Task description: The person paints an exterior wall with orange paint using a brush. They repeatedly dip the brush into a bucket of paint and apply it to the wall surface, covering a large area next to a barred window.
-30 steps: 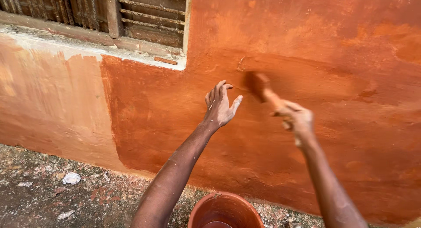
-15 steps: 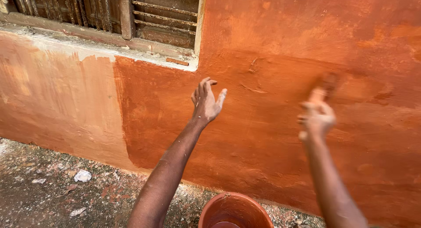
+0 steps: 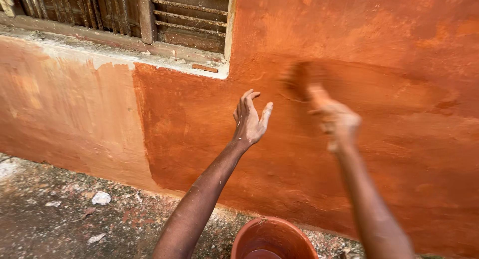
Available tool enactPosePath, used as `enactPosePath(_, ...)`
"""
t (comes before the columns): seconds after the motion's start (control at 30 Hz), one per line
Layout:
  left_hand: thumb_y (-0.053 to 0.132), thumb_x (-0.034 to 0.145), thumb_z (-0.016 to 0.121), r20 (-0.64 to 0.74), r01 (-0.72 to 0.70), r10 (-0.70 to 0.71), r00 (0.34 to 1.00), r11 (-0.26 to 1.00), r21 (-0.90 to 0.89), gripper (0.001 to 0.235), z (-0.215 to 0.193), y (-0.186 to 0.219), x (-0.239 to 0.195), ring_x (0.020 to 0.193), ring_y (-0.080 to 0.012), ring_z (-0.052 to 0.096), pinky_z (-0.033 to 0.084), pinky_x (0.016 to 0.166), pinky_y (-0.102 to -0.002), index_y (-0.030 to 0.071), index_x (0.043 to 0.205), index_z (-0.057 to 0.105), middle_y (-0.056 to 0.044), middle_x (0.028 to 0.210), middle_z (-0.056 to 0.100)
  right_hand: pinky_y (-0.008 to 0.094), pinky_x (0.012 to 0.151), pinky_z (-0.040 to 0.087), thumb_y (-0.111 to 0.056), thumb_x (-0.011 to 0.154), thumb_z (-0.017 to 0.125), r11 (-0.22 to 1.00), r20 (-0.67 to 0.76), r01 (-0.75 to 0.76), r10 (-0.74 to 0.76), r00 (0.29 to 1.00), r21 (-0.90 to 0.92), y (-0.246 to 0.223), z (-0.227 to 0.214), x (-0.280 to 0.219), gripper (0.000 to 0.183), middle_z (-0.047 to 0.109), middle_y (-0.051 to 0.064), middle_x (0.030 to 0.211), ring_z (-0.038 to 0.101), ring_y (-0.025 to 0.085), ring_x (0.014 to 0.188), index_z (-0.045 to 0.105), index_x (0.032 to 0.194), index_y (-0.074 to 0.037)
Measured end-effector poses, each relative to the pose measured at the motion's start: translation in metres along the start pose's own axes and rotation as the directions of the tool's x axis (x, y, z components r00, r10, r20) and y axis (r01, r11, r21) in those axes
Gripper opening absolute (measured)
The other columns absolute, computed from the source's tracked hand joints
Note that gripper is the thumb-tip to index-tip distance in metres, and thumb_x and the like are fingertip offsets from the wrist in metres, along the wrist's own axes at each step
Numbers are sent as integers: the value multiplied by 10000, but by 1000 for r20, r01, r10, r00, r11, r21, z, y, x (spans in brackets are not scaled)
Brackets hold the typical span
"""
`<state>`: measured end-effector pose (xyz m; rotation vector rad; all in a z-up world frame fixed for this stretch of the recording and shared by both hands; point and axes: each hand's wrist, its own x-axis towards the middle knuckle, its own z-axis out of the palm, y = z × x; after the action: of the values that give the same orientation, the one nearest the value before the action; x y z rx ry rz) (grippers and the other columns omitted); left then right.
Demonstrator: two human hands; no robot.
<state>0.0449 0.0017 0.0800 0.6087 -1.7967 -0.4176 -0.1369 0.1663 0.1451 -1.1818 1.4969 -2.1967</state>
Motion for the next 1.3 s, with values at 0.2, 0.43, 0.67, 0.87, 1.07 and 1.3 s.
enactPosePath(0.2,345,1056,545,-57,-124,123,991,992,-12,430,-39,-15,-3,1353,-288,511,304,1184,-508,90,1393,464,-148,1382,576,193,378,330,-172,912,734,994,-420,93,-64,905,49,-9,-68,-1,270,788,40,874,476,13,444,760,1171,-104)
enactPosePath(0.43,423,1009,642,170,-41,67,983,987,-154,784,-8,19,-14,1378,-384,438,369,1150,-517,-19,1530,258,-262,1492,409,219,428,416,-71,944,734,969,-65,201,-194,979,142,53,33,-2,236,739,61,871,506,51,483,719,1168,2)
enactPosePath(0.67,440,953,517,379,205,-30,925,879,-431,825,14,50,-14,1290,-344,603,558,1042,-462,107,1621,166,-216,1496,417,358,896,593,-482,1017,360,967,290,-244,212,933,76,32,70,-21,628,697,128,1253,718,182,1025,521,1482,-91)
enactPosePath(0.87,338,1007,544,317,26,-55,947,995,93,545,23,43,11,1185,-326,647,567,1001,-480,318,1544,452,-91,1511,537,399,806,577,-654,981,271,962,416,-183,254,873,-203,5,61,-24,795,614,154,1359,688,210,984,340,1587,-145)
enactPosePath(1.07,354,1123,397,272,-94,12,962,952,292,428,-10,-14,42,1099,-254,722,377,1232,-489,355,1550,432,-87,1154,777,387,736,587,-661,968,337,955,402,-53,173,899,-293,31,39,-23,828,633,182,1371,721,248,884,336,1540,-62)
enactPosePath(1.3,309,1025,495,-104,-234,387,916,728,645,515,-50,-71,26,1209,-254,666,554,1061,-476,123,1501,436,-155,1214,689,387,718,576,-675,979,337,944,302,-45,149,942,-326,32,-6,-9,829,640,193,1362,726,256,873,383,1505,-34)
